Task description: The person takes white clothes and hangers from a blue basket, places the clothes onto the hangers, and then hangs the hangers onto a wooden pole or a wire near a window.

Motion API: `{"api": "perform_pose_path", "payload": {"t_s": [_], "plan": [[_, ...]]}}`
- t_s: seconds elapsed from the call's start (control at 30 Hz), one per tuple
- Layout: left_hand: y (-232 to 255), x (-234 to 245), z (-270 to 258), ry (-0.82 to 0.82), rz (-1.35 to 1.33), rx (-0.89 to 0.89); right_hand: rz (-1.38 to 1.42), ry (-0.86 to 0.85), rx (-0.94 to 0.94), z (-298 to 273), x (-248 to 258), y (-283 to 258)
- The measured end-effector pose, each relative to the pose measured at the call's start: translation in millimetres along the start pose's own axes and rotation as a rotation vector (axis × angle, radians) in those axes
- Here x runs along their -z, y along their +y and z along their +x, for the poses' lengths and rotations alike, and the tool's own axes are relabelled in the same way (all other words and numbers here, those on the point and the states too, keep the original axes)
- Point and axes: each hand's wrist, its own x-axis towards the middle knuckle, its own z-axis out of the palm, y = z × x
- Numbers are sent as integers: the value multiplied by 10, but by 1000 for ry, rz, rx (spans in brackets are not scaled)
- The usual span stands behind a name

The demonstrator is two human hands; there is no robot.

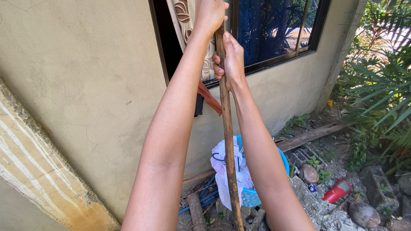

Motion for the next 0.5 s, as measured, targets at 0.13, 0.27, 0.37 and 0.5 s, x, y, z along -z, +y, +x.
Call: {"api": "perform_pose_path", "payload": {"t_s": [0.13,0.27,0.37,0.5], "plan": [[-107,-174,22,4,-14,44,-23,-1,41,-14,116,-9],[-206,-375,103,-20,-65,-42,-22,3,40,-44,220,-95],[-188,-489,0,-56,-92,33,-41,22,35,-143,302,-140],[44,-646,-205,-77,-134,31,-93,27,71,-355,449,-168]]}}
